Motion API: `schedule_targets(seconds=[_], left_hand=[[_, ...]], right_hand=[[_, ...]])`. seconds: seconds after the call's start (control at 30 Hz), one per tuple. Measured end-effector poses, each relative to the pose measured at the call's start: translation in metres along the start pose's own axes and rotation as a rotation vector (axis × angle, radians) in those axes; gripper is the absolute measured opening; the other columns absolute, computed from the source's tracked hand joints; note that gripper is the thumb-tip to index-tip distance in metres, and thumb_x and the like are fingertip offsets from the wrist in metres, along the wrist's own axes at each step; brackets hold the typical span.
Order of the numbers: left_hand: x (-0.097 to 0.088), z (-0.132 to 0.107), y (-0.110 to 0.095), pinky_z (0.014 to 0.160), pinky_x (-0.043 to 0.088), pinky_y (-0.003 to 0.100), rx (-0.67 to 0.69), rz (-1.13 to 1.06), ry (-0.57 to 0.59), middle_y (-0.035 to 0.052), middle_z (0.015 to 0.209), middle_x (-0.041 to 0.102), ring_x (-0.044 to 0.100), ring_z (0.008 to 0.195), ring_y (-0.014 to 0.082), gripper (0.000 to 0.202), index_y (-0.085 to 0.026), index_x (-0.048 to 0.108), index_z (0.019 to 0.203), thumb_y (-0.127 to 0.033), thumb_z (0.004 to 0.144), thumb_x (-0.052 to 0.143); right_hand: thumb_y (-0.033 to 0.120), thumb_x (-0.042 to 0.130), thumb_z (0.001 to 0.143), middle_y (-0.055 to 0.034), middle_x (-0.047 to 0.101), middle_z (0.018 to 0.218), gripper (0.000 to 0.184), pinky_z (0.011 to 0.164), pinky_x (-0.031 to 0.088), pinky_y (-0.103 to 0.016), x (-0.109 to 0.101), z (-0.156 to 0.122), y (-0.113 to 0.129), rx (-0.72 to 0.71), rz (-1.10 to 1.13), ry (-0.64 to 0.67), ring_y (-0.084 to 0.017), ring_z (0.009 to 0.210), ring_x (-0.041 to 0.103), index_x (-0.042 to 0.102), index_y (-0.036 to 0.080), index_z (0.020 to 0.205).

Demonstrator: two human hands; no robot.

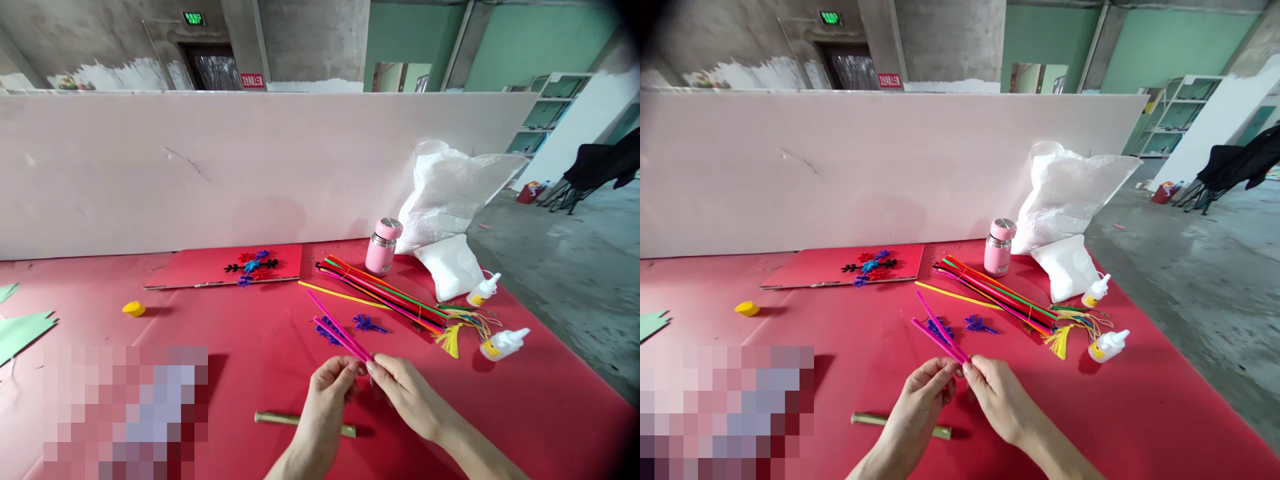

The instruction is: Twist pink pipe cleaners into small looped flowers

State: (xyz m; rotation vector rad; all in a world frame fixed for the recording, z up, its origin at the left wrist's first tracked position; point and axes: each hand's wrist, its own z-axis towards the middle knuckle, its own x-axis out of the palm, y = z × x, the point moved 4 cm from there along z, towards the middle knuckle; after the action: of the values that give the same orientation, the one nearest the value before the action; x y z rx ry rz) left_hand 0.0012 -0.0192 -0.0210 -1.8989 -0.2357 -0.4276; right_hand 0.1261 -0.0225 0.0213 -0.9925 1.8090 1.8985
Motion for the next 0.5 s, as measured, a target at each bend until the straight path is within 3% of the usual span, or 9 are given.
schedule_targets(seconds=[0.13,0.27,0.37,0.5], left_hand=[[0.012,-0.001,0.000,0.052,0.032,0.019,-0.014,0.068,0.007,-0.0008,0.056,0.055,0.041,0.051,0.0080,0.020,-0.013,0.065,0.071,-0.033,0.071,0.062],[0.020,-0.005,-0.002,0.055,0.036,0.021,0.035,0.249,0.040,0.0009,0.063,0.058,0.045,0.056,0.0102,0.019,-0.014,0.064,0.074,-0.032,0.072,0.059],[0.023,-0.009,-0.004,0.060,0.039,0.024,0.151,0.453,0.106,0.0036,0.068,0.058,0.049,0.063,0.0134,0.017,-0.014,0.063,0.075,-0.030,0.075,0.055],[0.026,-0.014,-0.006,0.061,0.039,0.025,0.326,0.698,0.152,0.0044,0.068,0.053,0.048,0.064,0.0146,0.016,-0.013,0.061,0.074,-0.024,0.078,0.050]], right_hand=[[0.027,0.027,0.091,0.0002,0.058,0.054,0.029,0.045,0.034,-0.021,-0.012,0.010,-0.023,0.021,-0.316,-0.160,-0.014,0.047,0.056,0.050,0.018,0.075],[0.022,0.032,0.087,-0.0057,0.063,0.070,0.026,0.052,0.037,-0.023,-0.026,0.024,-0.048,0.039,-0.426,-0.244,-0.018,0.064,0.061,0.054,0.019,0.075],[0.020,0.034,0.086,-0.0092,0.064,0.082,0.025,0.054,0.038,-0.025,-0.036,0.033,-0.062,0.046,-0.502,-0.312,-0.020,0.070,0.062,0.058,0.018,0.080],[0.019,0.036,0.085,-0.0103,0.064,0.081,0.025,0.054,0.040,-0.025,-0.041,0.042,-0.072,0.054,-0.567,-0.348,-0.021,0.069,0.062,0.061,0.016,0.083]])
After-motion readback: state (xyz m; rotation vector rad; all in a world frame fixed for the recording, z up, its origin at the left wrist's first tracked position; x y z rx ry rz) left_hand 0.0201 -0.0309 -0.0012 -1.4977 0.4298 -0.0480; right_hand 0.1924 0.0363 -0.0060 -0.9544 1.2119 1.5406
